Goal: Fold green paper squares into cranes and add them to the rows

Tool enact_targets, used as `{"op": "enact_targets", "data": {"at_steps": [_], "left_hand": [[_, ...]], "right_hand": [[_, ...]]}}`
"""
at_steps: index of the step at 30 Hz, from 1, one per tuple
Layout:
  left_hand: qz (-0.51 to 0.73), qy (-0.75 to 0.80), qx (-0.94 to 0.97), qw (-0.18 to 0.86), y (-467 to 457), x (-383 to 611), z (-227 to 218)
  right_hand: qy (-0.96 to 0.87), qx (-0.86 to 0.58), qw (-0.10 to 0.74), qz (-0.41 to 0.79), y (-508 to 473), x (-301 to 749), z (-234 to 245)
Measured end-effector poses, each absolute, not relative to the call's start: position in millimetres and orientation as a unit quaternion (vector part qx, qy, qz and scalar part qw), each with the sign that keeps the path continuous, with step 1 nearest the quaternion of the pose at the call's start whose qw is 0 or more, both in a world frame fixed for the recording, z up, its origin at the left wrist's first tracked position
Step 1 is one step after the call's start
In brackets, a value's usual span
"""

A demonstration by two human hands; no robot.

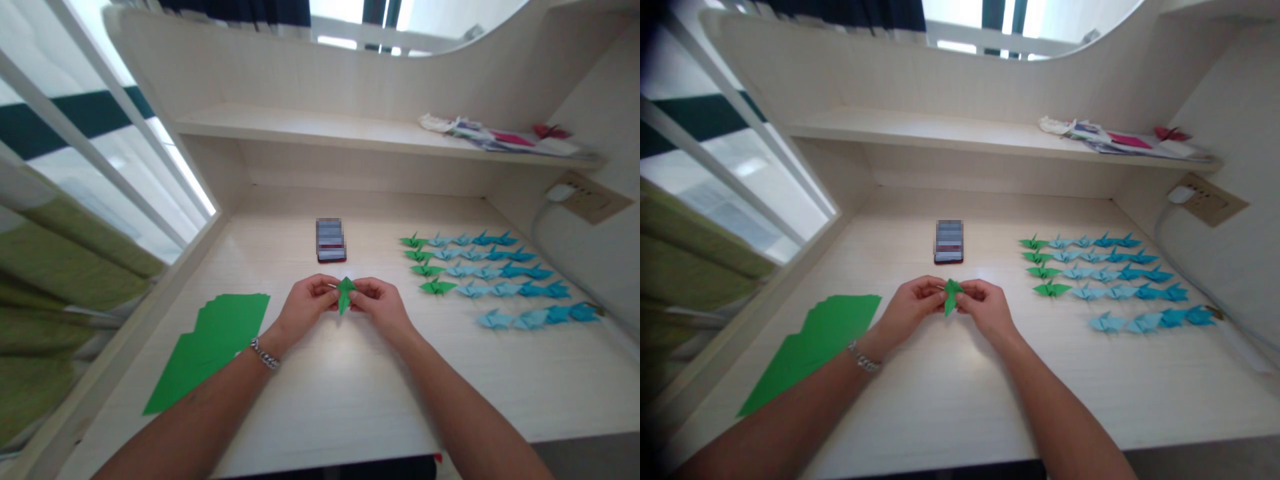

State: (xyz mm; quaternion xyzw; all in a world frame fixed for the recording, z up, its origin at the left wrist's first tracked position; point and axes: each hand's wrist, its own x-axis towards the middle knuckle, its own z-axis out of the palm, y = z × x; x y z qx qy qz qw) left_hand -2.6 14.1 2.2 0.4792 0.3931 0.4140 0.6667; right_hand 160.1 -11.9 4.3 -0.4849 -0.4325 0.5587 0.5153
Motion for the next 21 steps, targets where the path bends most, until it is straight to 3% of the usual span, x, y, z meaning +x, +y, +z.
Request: {"op": "enact_targets", "data": {"at_steps": [12, 21], "left_hand": [[0.440, 0.376, 0.430, 0.693, 12.5, -2.7, 8.4], [0.430, 0.406, 0.458, 0.664, 13.3, -3.2, 2.6]], "right_hand": [[-0.400, -0.459, 0.519, 0.599, -12.7, 163.6, 1.1], [-0.442, -0.486, 0.518, 0.548, -11.3, 160.2, 0.6]]}}
